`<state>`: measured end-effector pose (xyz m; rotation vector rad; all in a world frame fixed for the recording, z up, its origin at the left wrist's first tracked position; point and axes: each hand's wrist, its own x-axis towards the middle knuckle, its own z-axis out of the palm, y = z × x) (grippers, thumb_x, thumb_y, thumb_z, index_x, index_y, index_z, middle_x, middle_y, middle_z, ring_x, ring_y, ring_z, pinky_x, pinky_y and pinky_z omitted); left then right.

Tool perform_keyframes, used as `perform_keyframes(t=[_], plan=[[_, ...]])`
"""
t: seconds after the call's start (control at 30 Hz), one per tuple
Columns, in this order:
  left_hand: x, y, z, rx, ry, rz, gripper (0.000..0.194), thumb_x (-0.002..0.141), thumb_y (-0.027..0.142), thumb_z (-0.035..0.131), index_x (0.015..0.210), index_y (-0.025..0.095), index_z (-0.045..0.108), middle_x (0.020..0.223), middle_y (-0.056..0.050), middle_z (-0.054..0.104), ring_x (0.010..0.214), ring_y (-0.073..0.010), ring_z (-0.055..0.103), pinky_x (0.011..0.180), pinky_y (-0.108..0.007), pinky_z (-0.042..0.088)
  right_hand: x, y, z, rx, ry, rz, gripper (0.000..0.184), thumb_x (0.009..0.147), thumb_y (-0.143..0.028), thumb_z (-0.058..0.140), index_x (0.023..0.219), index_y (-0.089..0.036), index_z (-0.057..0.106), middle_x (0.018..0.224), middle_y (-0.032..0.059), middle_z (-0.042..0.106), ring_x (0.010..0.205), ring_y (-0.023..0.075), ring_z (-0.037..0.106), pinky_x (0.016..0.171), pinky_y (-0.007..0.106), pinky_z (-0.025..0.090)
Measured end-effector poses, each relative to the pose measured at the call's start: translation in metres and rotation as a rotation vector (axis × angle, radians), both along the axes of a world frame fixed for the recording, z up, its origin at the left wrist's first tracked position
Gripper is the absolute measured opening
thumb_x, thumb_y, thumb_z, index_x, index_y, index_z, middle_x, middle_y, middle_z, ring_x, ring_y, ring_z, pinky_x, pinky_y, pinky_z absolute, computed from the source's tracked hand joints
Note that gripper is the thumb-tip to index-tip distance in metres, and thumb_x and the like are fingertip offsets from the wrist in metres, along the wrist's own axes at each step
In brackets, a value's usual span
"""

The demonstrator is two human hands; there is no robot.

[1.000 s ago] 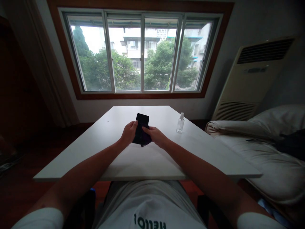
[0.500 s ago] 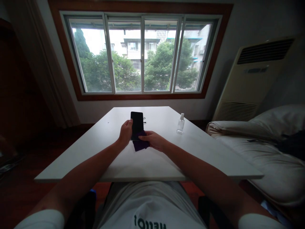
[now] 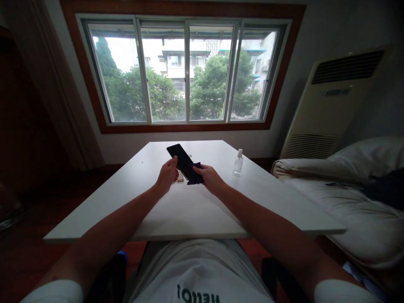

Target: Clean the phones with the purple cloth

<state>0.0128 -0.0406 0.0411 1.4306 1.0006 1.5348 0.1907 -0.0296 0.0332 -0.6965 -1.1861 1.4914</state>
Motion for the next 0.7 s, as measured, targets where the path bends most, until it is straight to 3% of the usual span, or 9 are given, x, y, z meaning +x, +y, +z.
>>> perform_keyframes(t=[0.17,0.37,0.7], plan=[[-0.003,-0.002,0.004,0.002,0.074,0.000,0.056,0.085,0.071,0.054,0.075,0.016,0.060,0.065,-0.003,0.062,0.039,-0.0071,0.041,0.037,-0.022,0.025,0.004,0.005,0.000,-0.027,0.008,-0.007,0.016,0.084,-0.018,0.071,0.096,-0.008,0.069,0.080,0.0097,0.072,0.071,0.0210,0.069,0.067,0.033,0.061],[-0.008,0.002,0.001,-0.041,0.162,0.006,0.062,0.086,0.071,0.053,0.055,0.017,0.056,0.047,-0.003,0.051,0.039,-0.0091,0.040,0.041,-0.024,0.026,0.006,0.010,-0.005,-0.043,0.002,-0.006,0.014,0.084,-0.017,0.070,0.095,-0.008,0.069,0.081,0.0102,0.071,0.072,0.0216,0.069,0.064,0.033,0.061],[-0.009,0.004,-0.005,-0.035,0.201,-0.062,0.067,0.086,0.074,0.050,0.048,0.019,0.046,0.040,0.000,0.040,0.036,-0.0084,0.033,0.041,-0.025,0.022,0.009,0.014,-0.009,-0.120,-0.014,0.001,0.016,0.086,-0.016,0.068,0.100,-0.008,0.070,0.085,0.0110,0.072,0.075,0.0197,0.068,0.063,0.028,0.061]])
